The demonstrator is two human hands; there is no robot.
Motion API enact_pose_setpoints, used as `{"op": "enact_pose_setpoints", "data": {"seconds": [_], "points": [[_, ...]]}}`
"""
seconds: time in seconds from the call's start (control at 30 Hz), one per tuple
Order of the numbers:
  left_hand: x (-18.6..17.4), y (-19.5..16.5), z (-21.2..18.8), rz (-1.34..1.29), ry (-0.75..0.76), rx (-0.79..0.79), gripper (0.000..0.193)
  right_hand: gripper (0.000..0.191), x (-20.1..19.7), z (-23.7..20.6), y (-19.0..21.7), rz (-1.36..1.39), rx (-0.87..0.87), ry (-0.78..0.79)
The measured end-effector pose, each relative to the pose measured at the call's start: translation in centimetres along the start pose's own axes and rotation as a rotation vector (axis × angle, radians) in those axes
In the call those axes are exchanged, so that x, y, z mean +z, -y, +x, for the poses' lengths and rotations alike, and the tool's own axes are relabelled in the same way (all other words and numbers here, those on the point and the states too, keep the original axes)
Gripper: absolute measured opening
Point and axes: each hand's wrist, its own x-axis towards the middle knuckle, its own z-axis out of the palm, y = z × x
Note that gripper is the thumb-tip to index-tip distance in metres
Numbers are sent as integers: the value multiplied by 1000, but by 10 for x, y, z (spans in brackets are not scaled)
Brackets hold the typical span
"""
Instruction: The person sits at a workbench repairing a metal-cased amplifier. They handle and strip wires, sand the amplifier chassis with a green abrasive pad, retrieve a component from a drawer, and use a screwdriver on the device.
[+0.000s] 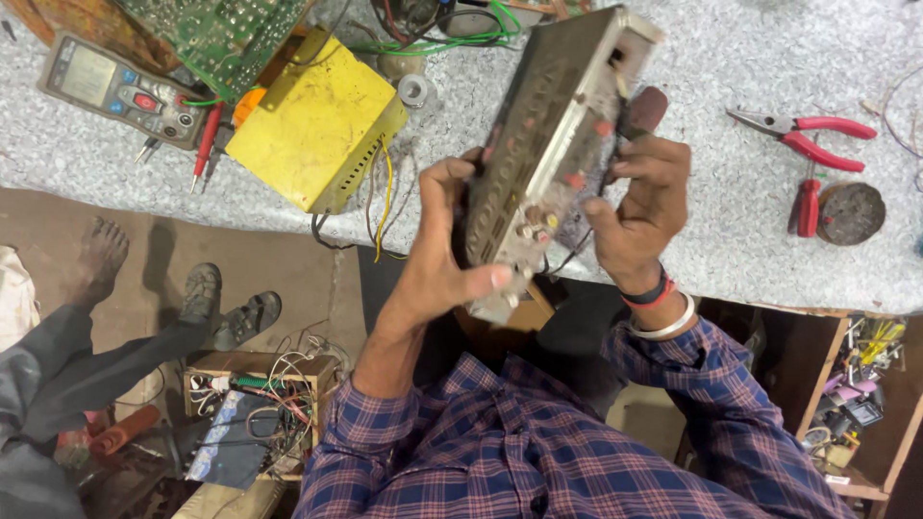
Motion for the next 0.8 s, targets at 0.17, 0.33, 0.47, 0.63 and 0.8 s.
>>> {"op": "enact_pose_setpoints", "data": {"seconds": [0.17,0.33,0.47,0.63,0.8], "points": [[8,-16,-4,2,42,39,110,65,-27,-43,-58,10,104,-186],[13,-35,-5,141,41,137,112,68,-45,-73,-96,-29,242,-214],[14,-46,-5,241,25,186,115,70,-39,-82,-96,-36,306,-209],[19,-51,-2,280,-7,223,115,74,-24,-62,-65,-41,330,-207],[25,-36,7,421,-136,279,110,79,-17,-17,15,42,211,-186]]}}
